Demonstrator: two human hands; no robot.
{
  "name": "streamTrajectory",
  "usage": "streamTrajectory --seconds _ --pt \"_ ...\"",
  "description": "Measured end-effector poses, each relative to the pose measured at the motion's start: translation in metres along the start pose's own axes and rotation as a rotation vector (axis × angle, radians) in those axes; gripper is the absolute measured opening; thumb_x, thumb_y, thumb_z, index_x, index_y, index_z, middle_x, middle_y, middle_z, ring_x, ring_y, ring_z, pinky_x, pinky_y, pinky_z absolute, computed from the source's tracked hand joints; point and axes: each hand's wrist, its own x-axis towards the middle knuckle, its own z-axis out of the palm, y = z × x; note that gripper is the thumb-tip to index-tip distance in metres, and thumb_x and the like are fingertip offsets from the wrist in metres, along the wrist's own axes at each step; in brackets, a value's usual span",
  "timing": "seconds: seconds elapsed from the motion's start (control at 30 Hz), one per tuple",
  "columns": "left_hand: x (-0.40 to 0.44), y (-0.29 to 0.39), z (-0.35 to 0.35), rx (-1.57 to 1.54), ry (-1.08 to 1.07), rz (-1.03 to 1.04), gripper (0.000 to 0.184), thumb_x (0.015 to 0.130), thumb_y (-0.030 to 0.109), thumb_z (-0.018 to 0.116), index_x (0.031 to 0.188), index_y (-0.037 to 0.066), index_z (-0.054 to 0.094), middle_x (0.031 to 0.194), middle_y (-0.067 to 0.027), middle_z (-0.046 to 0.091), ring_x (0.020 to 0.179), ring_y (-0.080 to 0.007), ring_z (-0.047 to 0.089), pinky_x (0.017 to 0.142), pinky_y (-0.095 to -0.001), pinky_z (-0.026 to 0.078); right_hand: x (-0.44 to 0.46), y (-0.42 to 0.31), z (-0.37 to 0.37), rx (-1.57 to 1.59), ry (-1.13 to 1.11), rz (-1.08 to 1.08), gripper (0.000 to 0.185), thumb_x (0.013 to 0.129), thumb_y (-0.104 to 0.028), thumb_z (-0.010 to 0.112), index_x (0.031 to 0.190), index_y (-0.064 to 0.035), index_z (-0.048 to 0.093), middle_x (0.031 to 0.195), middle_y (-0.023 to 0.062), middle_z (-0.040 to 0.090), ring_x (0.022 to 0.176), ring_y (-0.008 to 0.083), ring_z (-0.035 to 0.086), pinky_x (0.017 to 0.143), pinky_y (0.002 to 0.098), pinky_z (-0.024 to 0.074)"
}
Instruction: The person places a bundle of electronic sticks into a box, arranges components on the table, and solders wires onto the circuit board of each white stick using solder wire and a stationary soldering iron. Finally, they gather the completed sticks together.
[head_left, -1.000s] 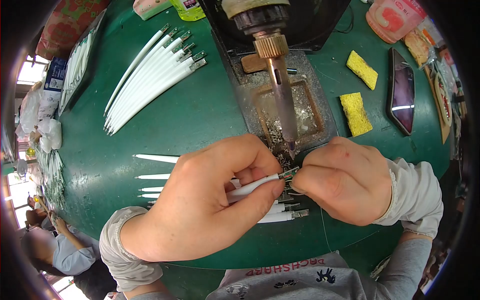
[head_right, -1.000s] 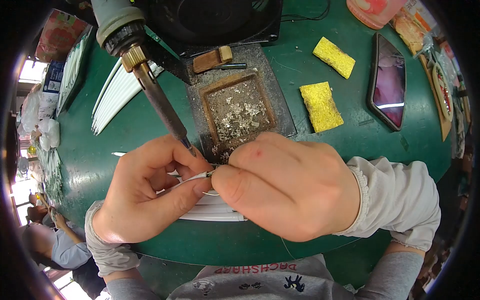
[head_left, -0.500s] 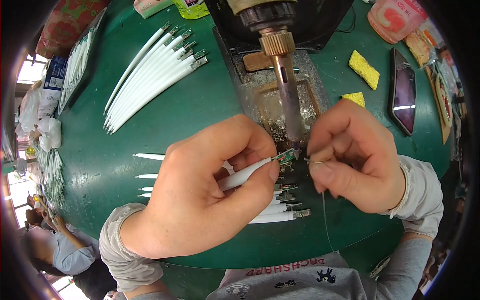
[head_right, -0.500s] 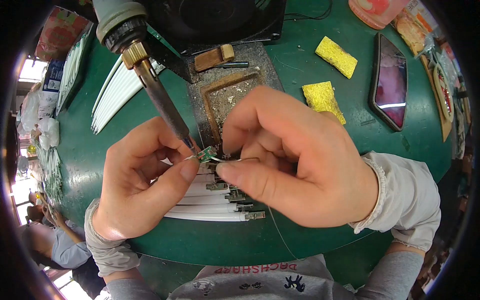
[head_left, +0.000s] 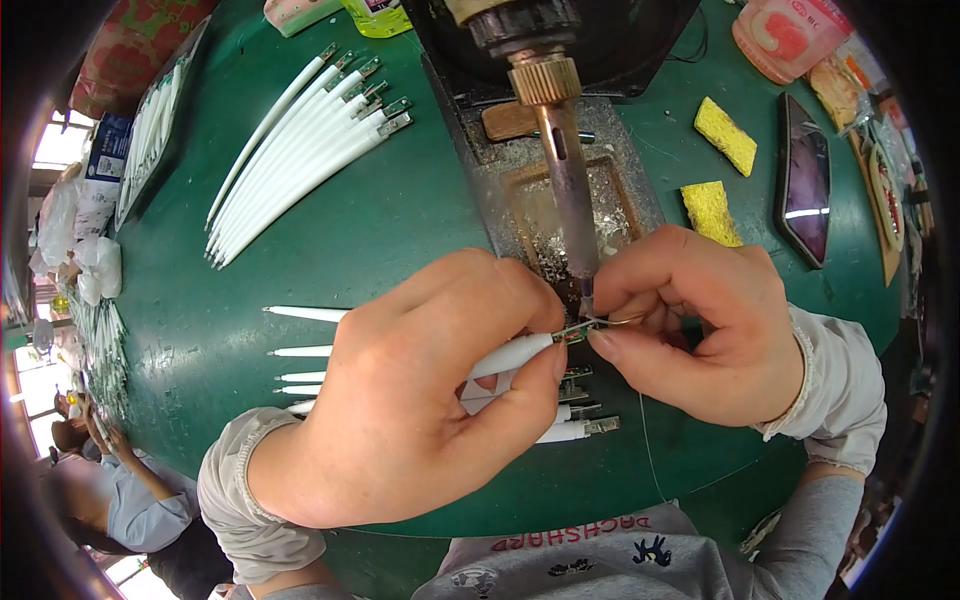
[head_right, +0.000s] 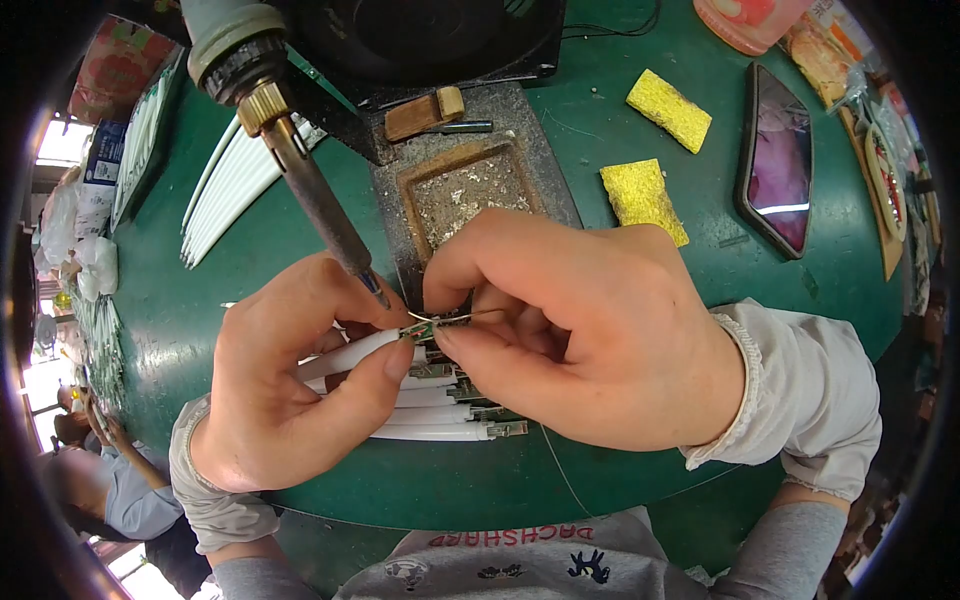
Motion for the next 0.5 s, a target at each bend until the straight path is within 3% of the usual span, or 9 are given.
streamTrajectory --seconds 0.17,0.5 --pt "0.0016 0.0012 0.0014 0.063 -0.002 0.059 0.012 0.071 -0.001 0.063 0.081 -0.002 0.058 0.075 -0.0096 0.057 0.06 -0.0151 0.054 0.047 -0.0233 0.04 0.0033 0.004 -0.0002 -0.002 -0.008 -0.084 0.013 0.075 -0.002 0.065 0.084 -0.0004 0.056 0.068 0.0021 0.057 0.051 0.0046 0.052 0.045 0.0183 0.0377" --pt "0.0019 0.0015 -0.0013 0.058 -0.016 0.073 0.012 0.07 -0.002 0.062 0.082 -0.002 0.059 0.071 -0.0098 0.057 0.06 -0.0169 0.053 0.049 -0.0259 0.039 0.0037 0.0073 -0.0014 0.026 -0.018 -0.095 0.012 0.076 -0.002 0.065 0.084 -0.0007 0.056 0.067 0.0018 0.058 0.05 0.0049 0.053 0.043 0.0184 0.038"
